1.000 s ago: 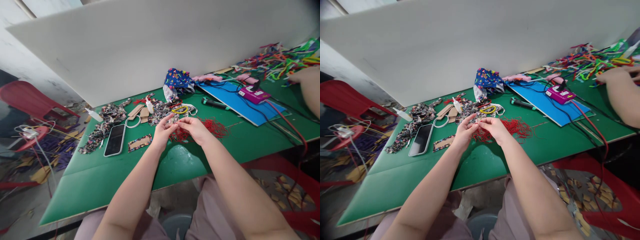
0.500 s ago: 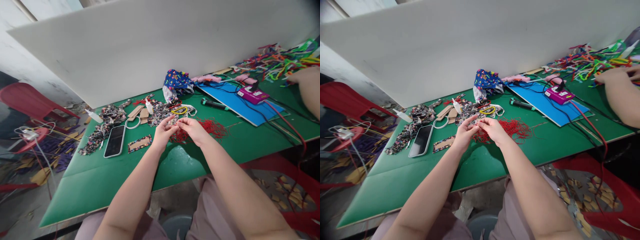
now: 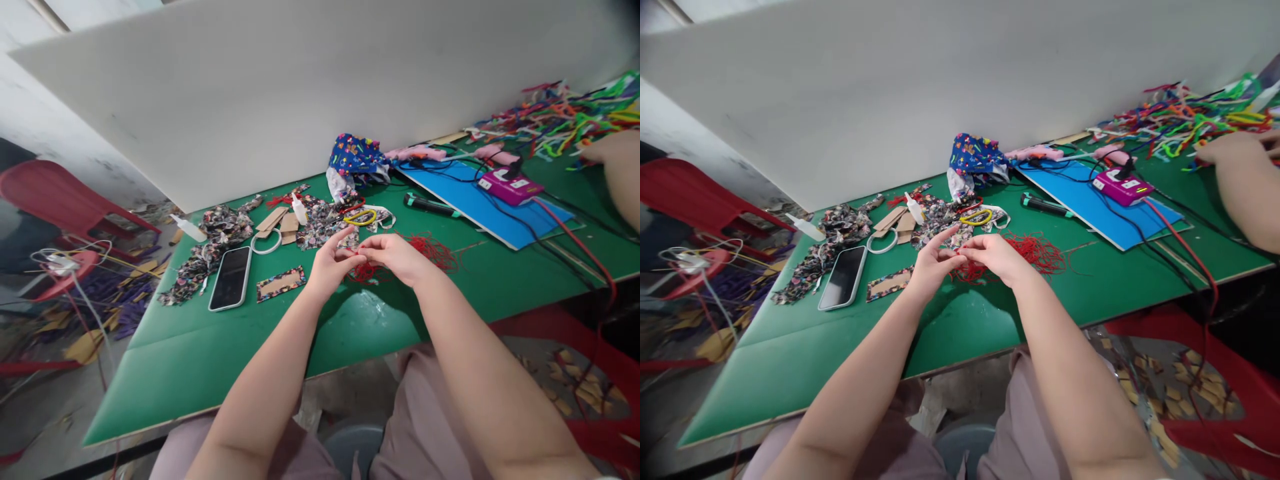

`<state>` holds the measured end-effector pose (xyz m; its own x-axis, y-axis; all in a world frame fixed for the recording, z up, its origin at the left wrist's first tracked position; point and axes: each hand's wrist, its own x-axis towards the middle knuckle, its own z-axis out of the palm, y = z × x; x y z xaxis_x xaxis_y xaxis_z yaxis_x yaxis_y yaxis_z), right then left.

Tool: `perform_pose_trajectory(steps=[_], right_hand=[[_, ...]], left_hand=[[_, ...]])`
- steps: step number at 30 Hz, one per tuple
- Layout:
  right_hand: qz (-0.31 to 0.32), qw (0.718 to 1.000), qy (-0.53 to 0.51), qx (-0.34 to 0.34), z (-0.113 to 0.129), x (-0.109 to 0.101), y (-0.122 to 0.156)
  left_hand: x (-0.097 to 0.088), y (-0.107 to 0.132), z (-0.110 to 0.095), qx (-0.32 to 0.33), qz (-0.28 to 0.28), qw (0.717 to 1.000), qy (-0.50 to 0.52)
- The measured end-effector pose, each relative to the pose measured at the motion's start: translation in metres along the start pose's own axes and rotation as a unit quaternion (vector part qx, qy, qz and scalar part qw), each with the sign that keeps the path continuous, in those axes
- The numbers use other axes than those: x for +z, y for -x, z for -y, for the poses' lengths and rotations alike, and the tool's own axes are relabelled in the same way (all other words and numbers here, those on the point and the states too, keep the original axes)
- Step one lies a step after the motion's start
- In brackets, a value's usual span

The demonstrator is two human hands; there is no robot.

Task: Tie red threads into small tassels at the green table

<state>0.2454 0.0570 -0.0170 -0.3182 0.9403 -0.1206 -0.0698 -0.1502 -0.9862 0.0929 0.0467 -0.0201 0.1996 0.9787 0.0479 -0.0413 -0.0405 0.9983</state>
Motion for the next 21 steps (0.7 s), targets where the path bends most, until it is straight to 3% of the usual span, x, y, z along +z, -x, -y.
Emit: perform_pose_trajectory(steps=[3,8,13,21], right_hand=[[0.038,0.999,0.032,-0.008,0.002,-0.006,0.003],[0.051,0.997,0.054,-0.031,-0.001,-0.006,0.001],[0.017,0.999,0.041,-0.02,-0.005,0.001,-0.001],[-0.025,0.996,-0.08,0.027,0.0,0.012,-0.002]], left_hand=[[0.001,0.001,0.001,-0.007,0.021,1.0,0.0],[0.001,0.0,0.003,-0.015,0.016,1.0,-0.018],[0.003,-0.002,0.006,0.015,-0.028,0.999,-0.034],[0.002,-0.005,0.011,0.022,-0.059,0.997,0.044]])
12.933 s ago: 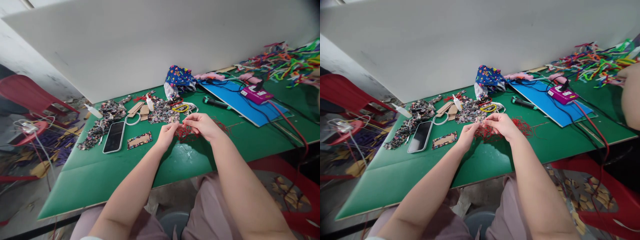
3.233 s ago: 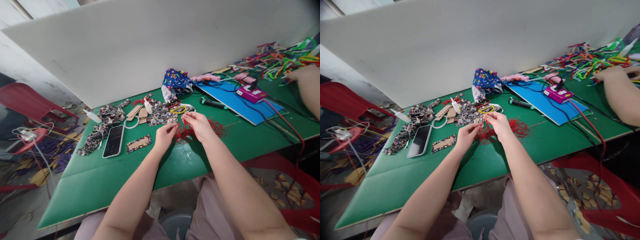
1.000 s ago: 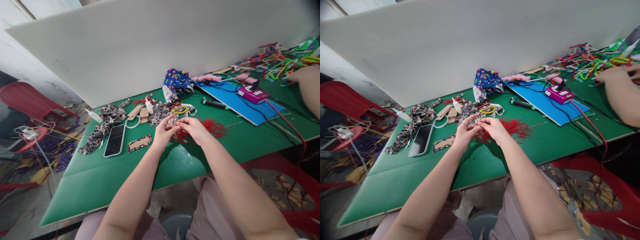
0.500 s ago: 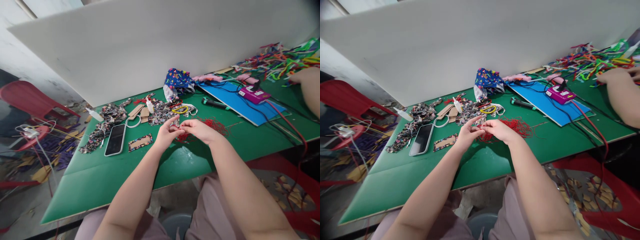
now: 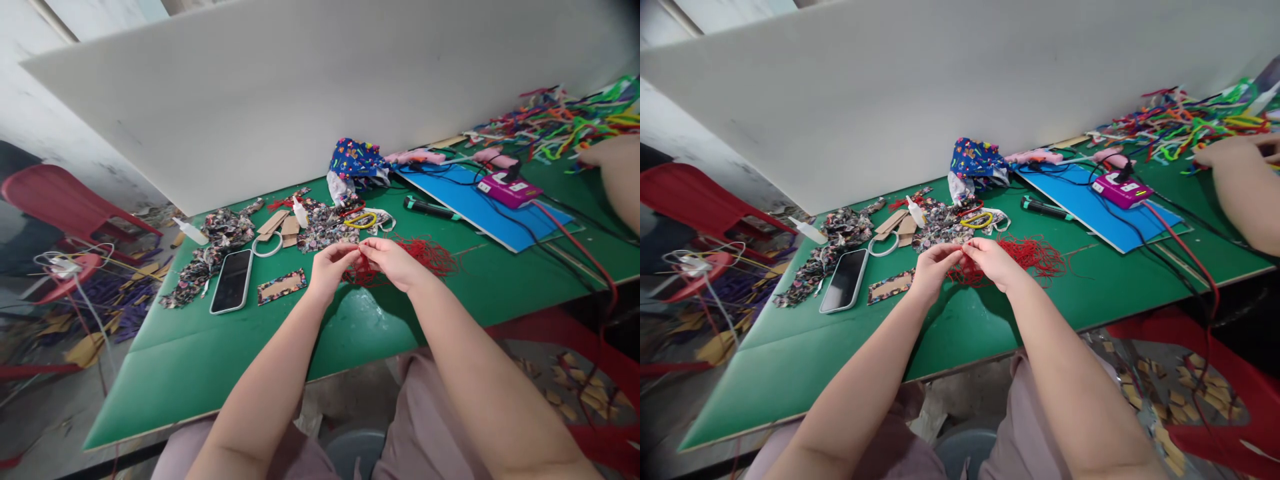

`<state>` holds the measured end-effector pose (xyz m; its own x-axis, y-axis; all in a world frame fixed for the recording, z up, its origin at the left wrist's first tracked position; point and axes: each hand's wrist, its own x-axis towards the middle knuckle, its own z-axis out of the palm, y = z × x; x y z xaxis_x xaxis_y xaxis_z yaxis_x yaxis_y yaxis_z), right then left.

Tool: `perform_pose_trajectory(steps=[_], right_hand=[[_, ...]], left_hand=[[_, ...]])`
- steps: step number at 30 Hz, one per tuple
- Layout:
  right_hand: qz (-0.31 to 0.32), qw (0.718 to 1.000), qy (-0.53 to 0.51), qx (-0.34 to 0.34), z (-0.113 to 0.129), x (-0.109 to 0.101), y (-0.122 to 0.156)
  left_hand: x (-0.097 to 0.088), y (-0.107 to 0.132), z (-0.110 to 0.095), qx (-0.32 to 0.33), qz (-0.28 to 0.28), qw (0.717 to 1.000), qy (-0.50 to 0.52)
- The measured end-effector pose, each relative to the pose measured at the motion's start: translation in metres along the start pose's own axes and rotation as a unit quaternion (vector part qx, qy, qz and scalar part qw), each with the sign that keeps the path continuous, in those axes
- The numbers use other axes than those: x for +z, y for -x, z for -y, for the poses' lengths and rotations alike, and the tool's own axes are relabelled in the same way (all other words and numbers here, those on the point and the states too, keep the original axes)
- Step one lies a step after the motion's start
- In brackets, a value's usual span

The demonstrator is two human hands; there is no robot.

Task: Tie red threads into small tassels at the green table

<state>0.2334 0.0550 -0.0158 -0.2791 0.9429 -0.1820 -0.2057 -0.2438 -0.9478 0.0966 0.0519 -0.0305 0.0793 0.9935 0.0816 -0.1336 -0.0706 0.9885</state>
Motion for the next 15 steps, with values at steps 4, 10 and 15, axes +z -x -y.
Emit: perform_pose_trajectory(steps=[4,10,15], right_hand=[[-0.002,1.0,-0.007,0.014,0.0003,0.0026,0.0002],[-0.003,1.0,0.006,-0.005,-0.0016,0.0021,-0.0021],[-0.017,1.0,0.014,-0.017,-0.0017,0.001,-0.0033]], left_hand=[[-0.0014,-0.0016,0.0007,-0.001,-0.023,1.0,0.014],[-0.0029,-0.0039,0.0034,-0.012,-0.044,0.999,0.029],[-0.0041,-0.0049,0.0027,-0.026,-0.057,0.997,0.047]])
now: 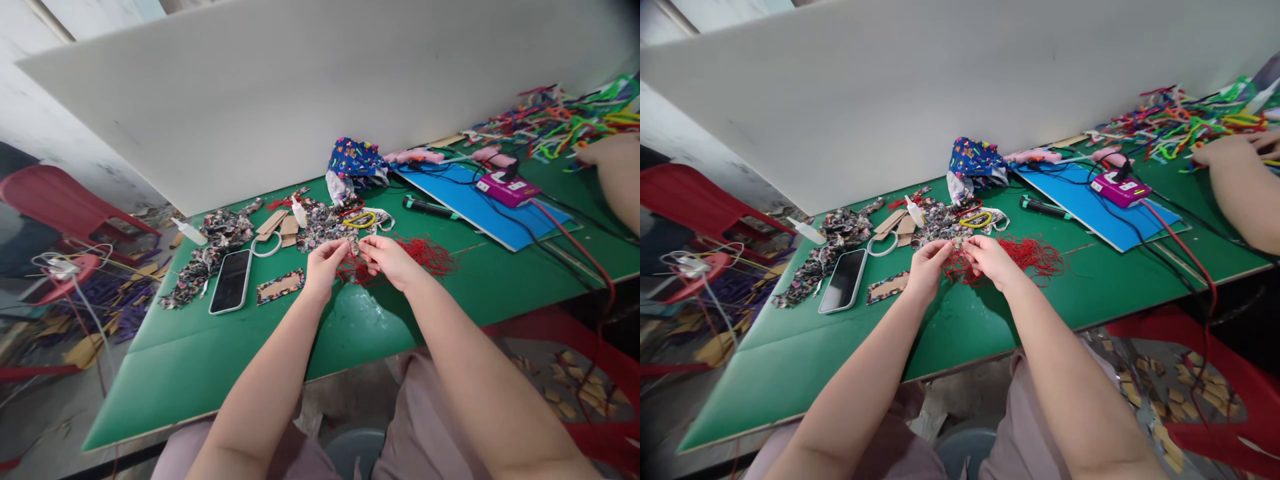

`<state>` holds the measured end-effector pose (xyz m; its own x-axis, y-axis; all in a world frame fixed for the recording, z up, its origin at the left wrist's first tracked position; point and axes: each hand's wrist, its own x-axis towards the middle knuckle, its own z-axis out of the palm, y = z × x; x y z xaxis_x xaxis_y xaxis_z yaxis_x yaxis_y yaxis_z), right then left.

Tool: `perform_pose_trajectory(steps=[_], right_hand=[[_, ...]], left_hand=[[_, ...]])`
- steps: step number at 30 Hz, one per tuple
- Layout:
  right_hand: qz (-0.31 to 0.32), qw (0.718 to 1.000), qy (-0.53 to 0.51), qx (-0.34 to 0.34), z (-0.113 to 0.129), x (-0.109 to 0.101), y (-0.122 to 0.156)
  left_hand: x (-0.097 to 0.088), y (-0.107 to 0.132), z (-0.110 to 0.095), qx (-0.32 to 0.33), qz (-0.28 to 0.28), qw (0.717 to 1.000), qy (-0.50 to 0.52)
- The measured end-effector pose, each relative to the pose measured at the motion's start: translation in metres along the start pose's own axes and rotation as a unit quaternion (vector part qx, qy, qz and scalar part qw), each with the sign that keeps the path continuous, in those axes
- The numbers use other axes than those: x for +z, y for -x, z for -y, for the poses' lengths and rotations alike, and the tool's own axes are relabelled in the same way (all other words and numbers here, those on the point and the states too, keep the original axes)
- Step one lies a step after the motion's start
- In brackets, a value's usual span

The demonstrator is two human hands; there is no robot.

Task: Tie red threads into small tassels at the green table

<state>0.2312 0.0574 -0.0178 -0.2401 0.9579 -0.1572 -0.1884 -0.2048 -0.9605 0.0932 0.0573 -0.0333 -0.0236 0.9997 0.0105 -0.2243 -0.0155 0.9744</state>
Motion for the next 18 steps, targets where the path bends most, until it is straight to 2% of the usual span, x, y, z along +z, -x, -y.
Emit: perform_pose_trajectory(steps=[4,9,11,15,18], right_hand=[[-0.015,1.0,0.014,-0.005,-0.0004,0.0009,-0.0004],[-0.027,0.999,0.021,-0.034,-0.0018,0.0008,-0.0016],[-0.03,0.999,0.019,-0.038,-0.0021,0.001,-0.002],[-0.047,0.998,0.016,-0.038,-0.0023,0.0026,-0.0026],[-0.063,0.997,0.004,-0.036,-0.0033,0.0043,-0.0036]], left_hand=[[-0.0025,-0.0011,-0.0008,-0.001,-0.008,1.0,-0.007],[-0.0046,-0.0025,0.0017,0.02,-0.018,0.997,-0.077],[-0.0036,-0.0011,0.002,0.057,-0.013,0.988,-0.143],[0.0001,0.0041,0.0001,0.152,0.011,0.946,-0.285],[0.0025,0.0063,0.0,0.127,0.018,0.955,-0.267]])
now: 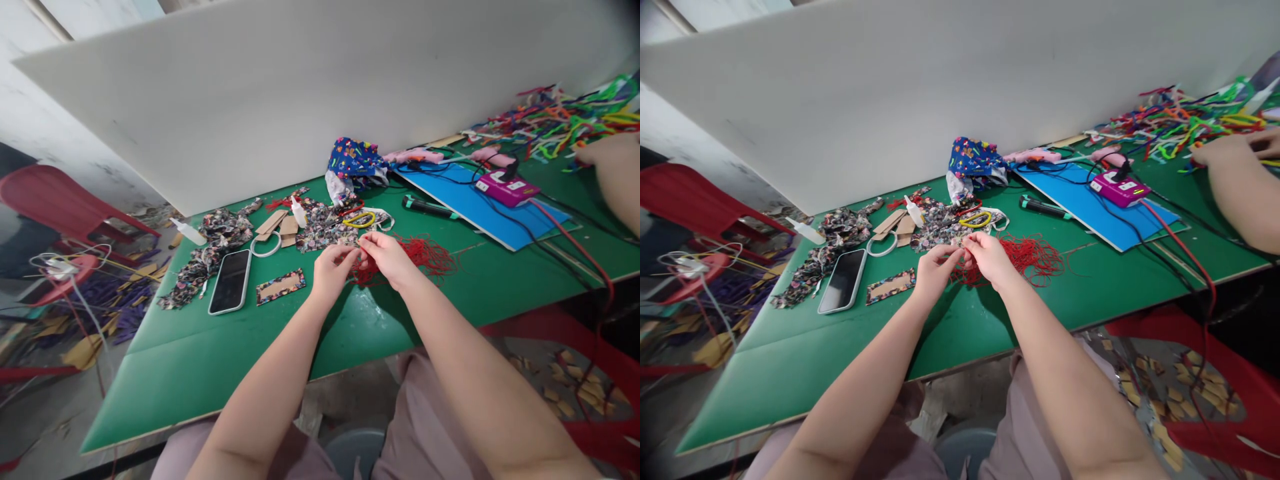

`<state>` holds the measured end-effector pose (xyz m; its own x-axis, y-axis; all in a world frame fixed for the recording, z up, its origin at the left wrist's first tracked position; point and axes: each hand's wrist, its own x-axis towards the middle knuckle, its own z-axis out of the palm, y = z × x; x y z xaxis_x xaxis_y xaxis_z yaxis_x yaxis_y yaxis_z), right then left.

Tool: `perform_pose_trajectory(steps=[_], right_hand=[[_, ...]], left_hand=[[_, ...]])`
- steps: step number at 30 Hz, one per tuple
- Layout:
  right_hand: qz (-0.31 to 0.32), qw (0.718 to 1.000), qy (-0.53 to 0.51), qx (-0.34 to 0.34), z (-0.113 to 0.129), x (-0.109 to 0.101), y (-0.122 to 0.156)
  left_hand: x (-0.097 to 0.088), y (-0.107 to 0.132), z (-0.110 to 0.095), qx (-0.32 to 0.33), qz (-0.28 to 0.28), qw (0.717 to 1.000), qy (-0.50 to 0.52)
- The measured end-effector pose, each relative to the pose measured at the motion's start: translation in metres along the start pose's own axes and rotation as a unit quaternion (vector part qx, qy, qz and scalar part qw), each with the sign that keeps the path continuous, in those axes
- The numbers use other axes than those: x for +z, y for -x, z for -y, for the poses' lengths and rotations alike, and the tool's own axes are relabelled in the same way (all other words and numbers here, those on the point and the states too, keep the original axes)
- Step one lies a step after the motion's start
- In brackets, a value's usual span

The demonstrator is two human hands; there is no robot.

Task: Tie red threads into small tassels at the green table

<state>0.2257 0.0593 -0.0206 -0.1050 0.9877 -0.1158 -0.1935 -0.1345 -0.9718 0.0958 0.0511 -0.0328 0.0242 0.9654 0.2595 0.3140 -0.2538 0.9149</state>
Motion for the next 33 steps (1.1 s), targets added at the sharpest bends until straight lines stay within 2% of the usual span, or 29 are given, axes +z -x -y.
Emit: perform_pose_trajectory(steps=[3,7,9,12,15,18,20,24,33], right_hand=[[-0.011,0.999,-0.028,-0.016,-0.002,0.002,-0.001],[-0.022,0.997,-0.042,-0.062,-0.004,0.007,0.0],[-0.024,0.996,-0.044,-0.068,-0.003,0.01,0.002],[-0.035,0.996,-0.043,-0.063,-0.003,0.014,0.004],[-0.058,0.996,-0.018,-0.06,-0.004,0.015,0.005],[-0.06,0.993,-0.026,-0.098,-0.007,0.015,0.003],[-0.046,0.991,-0.038,-0.118,-0.008,0.015,0.002],[-0.039,0.992,-0.043,-0.113,-0.008,0.016,0.001],[-0.025,0.99,-0.092,-0.103,-0.004,0.018,0.003]], left_hand=[[0.004,0.001,0.0,-0.063,0.054,0.989,0.123],[0.011,0.005,-0.001,-0.154,0.128,0.927,0.316],[0.013,0.006,-0.003,-0.166,0.135,0.911,0.352],[0.013,0.007,-0.006,-0.184,0.143,0.904,0.359],[0.01,0.006,-0.005,-0.197,0.162,0.905,0.342],[0.007,0.005,-0.004,-0.198,0.153,0.917,0.312],[0.006,0.005,-0.004,-0.181,0.125,0.939,0.266],[0.004,0.004,-0.007,-0.12,0.052,0.974,0.184],[0.002,0.002,-0.01,-0.095,0.006,0.979,0.179]])
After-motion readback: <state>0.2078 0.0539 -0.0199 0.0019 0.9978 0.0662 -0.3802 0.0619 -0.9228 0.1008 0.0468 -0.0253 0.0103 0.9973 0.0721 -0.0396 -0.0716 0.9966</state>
